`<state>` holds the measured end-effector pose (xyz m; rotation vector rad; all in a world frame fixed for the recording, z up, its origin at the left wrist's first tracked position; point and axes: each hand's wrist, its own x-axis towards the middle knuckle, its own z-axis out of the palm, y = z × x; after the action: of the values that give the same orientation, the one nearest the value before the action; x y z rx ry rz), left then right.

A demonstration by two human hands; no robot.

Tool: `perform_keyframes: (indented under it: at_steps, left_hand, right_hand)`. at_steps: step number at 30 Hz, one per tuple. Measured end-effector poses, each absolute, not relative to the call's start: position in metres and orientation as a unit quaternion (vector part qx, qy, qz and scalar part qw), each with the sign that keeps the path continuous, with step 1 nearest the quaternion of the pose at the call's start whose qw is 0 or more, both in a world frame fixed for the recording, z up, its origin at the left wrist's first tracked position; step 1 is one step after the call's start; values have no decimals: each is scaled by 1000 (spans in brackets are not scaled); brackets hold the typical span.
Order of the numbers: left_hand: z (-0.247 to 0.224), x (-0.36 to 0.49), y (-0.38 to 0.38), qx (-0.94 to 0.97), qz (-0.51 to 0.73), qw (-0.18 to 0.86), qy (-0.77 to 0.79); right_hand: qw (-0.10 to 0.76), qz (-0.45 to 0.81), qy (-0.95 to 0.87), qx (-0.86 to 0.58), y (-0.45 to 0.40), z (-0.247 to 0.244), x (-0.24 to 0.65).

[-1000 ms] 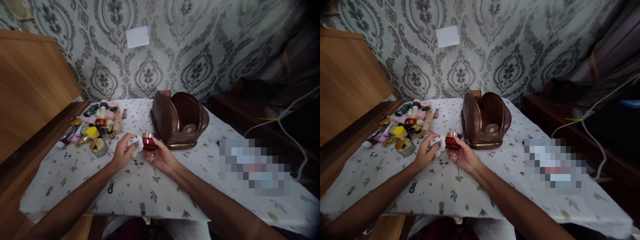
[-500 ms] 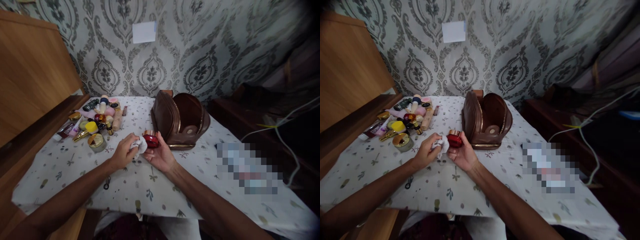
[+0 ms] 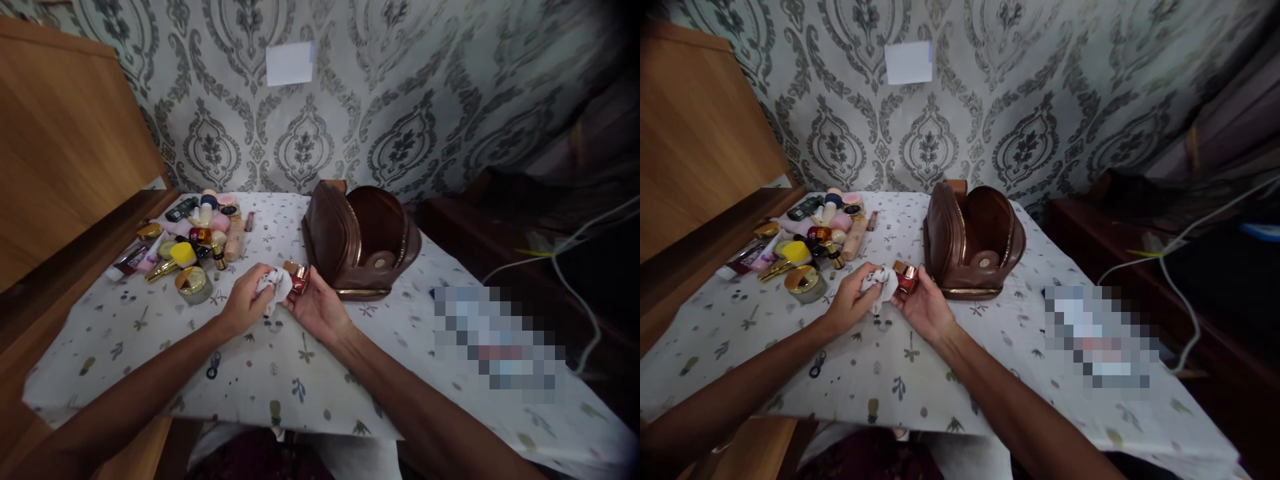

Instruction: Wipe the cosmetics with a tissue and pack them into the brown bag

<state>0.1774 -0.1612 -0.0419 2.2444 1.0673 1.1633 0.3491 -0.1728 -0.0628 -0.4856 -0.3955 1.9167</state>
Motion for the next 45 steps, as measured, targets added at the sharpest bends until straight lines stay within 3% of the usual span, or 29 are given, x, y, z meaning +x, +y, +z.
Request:
perform_keyframes:
  at_steps: [6, 10, 25, 28, 36, 40, 45]
  left_hand:
    - [-45, 175, -163, 873, 373, -9, 315]
    - [-47, 179, -167, 903, 317, -140, 255]
    - [-49, 168, -153, 842, 420, 79, 329]
    - [-45, 171, -160, 862, 402, 58, 302]
    - [-43, 176, -166, 910, 334, -135, 208]
    - [-45, 171, -160, 903, 361, -119, 199]
    - [-42, 164, -153, 869, 410, -23, 277]
  right_hand:
    - [567, 770, -199, -215, -173, -68, 337]
    - [542, 796, -177, -204, -172, -65, 341]
    - [551, 775, -187, -247, -180, -57, 345]
    - [553, 766, -195, -264, -182, -56, 343]
    - [554, 781, -171, -232, -177, -54, 344]
    - [556, 795, -145, -196, -176, -53, 348]
    - [525, 799, -191, -222, -179, -56, 349]
